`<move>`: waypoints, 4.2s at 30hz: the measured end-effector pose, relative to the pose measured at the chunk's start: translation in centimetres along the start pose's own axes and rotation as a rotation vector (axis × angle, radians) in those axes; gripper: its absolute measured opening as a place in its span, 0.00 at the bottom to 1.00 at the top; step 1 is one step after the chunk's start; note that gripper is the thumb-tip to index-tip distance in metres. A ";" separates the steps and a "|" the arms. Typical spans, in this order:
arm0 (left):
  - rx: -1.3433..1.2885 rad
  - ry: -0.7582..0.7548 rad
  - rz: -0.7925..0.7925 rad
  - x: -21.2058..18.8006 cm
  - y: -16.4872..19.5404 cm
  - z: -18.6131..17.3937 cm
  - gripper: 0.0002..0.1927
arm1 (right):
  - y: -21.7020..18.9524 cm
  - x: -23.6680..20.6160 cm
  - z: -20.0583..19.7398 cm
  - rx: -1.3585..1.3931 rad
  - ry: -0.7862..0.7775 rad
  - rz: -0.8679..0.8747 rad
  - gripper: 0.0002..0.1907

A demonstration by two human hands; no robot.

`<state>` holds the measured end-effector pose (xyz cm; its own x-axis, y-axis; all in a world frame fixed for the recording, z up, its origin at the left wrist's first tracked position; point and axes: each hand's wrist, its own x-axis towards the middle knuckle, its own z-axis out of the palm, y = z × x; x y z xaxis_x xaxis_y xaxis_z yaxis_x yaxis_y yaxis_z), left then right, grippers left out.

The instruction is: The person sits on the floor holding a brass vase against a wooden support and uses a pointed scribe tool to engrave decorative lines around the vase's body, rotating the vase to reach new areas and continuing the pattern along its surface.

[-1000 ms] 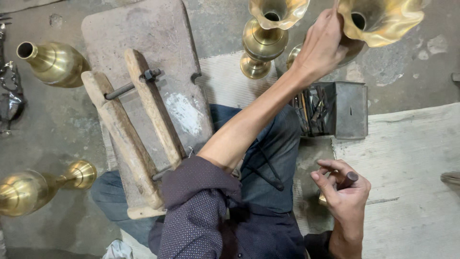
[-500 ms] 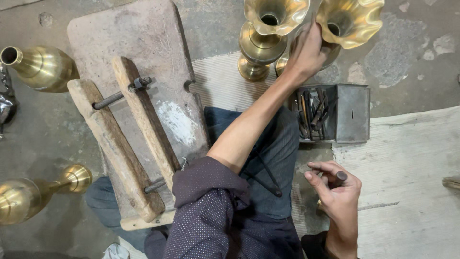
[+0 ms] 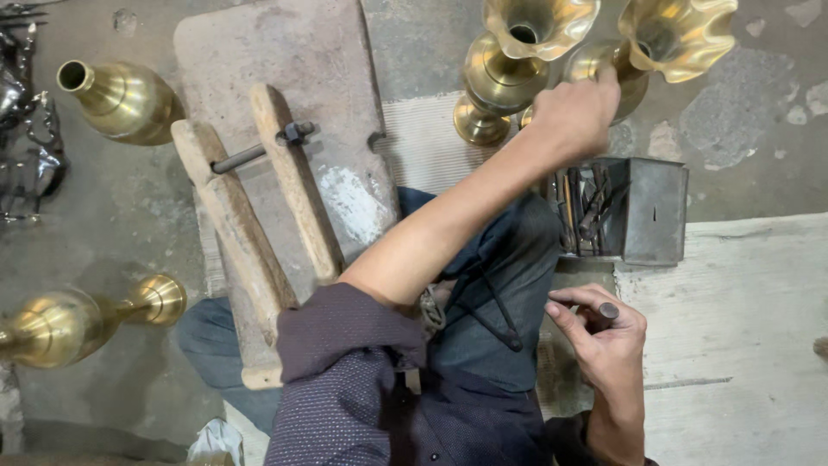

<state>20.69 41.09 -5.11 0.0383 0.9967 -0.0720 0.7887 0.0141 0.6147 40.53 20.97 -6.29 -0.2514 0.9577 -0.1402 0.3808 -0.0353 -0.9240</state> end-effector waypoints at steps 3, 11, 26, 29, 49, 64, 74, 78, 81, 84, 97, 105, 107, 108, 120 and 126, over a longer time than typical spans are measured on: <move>0.101 -0.223 0.128 -3.7 -0.8 -3.4 0.31 | -0.6 -0.7 0.5 0.023 -0.009 -0.003 0.07; -0.020 0.550 0.293 -21.2 -9.1 -13.2 0.22 | -1.0 -1.6 3.8 0.026 -0.089 -0.028 0.06; -0.031 1.479 -1.159 -54.3 -32.5 -9.1 0.16 | -5.8 -2.7 12.7 -0.063 -0.231 -0.122 0.04; -0.148 1.531 -1.294 -56.3 -34.7 -9.5 0.23 | -6.6 -3.2 13.5 -0.074 -0.241 -0.149 0.05; -0.686 1.705 -0.607 -51.8 -34.5 -14.5 0.29 | -9.2 -5.0 12.7 -0.185 -0.207 -0.222 0.06; -1.528 0.571 -0.383 -48.5 -9.4 -11.1 0.20 | -8.0 -8.2 11.0 -0.091 -0.223 -0.213 0.06; -1.484 0.486 -0.372 -45.4 -6.4 -4.7 0.14 | -4.4 -7.9 10.2 0.237 -0.324 -0.162 0.22; -1.154 0.613 -0.299 -45.7 -6.7 -3.7 0.18 | -4.0 -7.6 10.9 0.283 -0.353 -0.154 0.26; -0.879 0.645 -0.312 -46.1 -6.7 -4.0 0.19 | -4.2 -7.2 11.5 0.301 -0.396 -0.174 0.30; -0.673 0.511 -0.515 -46.6 -6.8 -5.5 0.21 | -4.4 -7.1 11.6 0.178 -0.385 -0.257 0.37; 0.078 1.027 -0.359 -47.3 -6.4 -5.8 0.53 | -4.0 -6.4 12.1 0.241 -0.413 -0.079 0.36; -0.060 0.988 -0.236 -46.1 -9.0 -4.4 0.71 | -4.6 -5.1 13.2 0.530 -0.381 -0.019 0.25; -0.074 0.973 -0.255 -46.2 -9.0 -4.4 0.71 | -5.7 -4.8 13.9 0.578 -0.363 -0.010 0.25; -0.070 0.973 -0.261 -46.2 -9.0 -4.4 0.72 | -6.4 -4.8 14.2 0.592 -0.365 -0.030 0.29; -0.121 0.958 -0.299 -46.2 -8.7 -4.1 0.70 | -16.4 -6.2 18.3 0.539 -0.285 -0.363 0.10; -0.124 0.939 -0.300 -46.4 -8.8 -3.9 0.71 | -19.9 -7.0 21.0 0.534 -0.313 -0.345 0.30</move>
<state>9.53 -4.94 -4.10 -0.6961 0.6087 0.3807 0.6144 0.2308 0.7545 16.04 8.98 5.63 -0.5539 0.8150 0.1704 -0.2347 0.0435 -0.9711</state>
